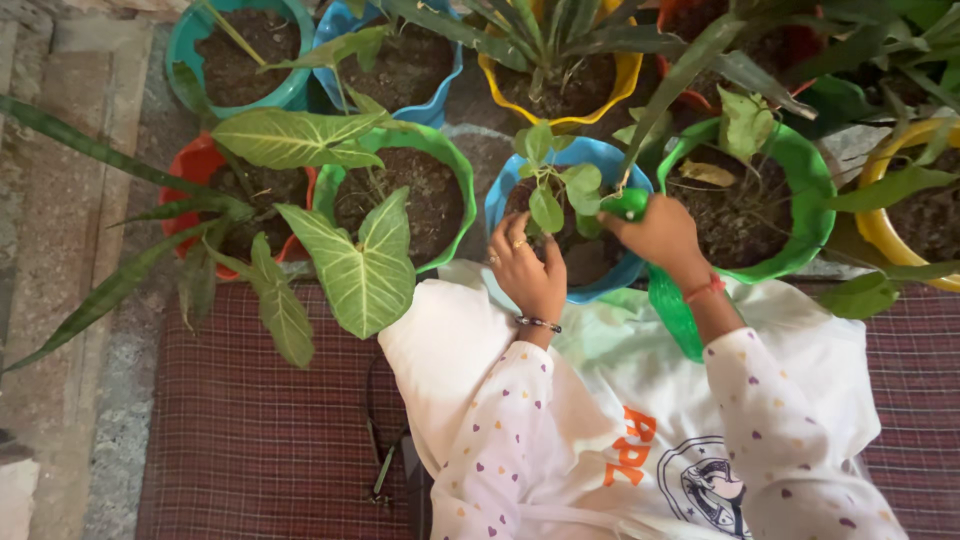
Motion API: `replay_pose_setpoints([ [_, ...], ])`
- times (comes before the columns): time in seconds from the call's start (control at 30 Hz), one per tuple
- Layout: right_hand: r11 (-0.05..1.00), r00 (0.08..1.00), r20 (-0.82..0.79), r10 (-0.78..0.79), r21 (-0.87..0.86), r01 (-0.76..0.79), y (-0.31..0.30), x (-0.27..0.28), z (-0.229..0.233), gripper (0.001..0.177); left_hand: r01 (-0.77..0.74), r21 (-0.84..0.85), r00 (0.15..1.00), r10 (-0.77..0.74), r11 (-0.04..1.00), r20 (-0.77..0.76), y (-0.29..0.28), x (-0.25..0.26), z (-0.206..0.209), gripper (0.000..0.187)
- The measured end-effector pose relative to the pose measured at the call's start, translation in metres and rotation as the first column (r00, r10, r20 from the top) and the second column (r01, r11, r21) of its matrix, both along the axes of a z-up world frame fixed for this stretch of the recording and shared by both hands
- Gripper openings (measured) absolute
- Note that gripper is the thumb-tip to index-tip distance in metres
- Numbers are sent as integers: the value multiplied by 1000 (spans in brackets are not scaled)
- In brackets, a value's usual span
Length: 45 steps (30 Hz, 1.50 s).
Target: The person waters several potted plants using a green spray bottle. They systematically move from one pot to the next, spraying water onto the soil and leaves of each plant.
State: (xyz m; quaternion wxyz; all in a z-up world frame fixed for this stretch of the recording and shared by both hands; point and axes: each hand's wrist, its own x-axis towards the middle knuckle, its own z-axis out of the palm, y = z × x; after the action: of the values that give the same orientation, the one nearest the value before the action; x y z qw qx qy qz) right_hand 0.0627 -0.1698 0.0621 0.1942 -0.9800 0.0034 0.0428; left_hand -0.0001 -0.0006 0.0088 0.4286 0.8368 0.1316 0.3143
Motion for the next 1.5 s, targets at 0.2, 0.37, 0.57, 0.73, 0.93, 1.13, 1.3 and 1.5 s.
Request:
replay_pose_setpoints([
  [0.2, 982, 994, 39, 101, 158, -106, 0, -37, 6, 36, 15, 2, 1000, -15, 1000, 7, 0, -1, -2, 40],
  [0.37, 960, 973, 7, 231, 164, -229, 27, -56, 7, 35, -8, -19, 1000, 7, 1000, -4, -1, 0, -7, 34],
  [0.57, 930, 943, 65, 326, 154, -333, 56, -52, 0, 34, 4, -79, 999, 0, 997, 52, 3, 1, -4, 29],
  [0.73, 929, 942, 145, 302, 176, -325, 63, -33, 2, 35, -6, -112, 997, 15, 994, 78, 1, 1, -8, 27],
  [0.93, 976, 974, 107, 199, 69, -207, 74, -32, 29, 36, -13, -147, 988, 35, 989, 151, -1, 0, -17, 31],
  [1.13, 959, 959, 191, 210, 150, -240, 74, -38, 37, 39, 5, -153, 988, 18, 988, 150, -1, 0, -15, 37],
  [1.3, 936, 946, 202, 255, 194, -294, 74, -39, 23, 36, 4, -160, 988, 20, 987, 153, -2, -1, -17, 38],
  [1.5, 969, 983, 44, 177, 170, -182, 66, -59, 10, 23, 8, -164, 986, 20, 986, 164, -2, 1, -21, 39],
])
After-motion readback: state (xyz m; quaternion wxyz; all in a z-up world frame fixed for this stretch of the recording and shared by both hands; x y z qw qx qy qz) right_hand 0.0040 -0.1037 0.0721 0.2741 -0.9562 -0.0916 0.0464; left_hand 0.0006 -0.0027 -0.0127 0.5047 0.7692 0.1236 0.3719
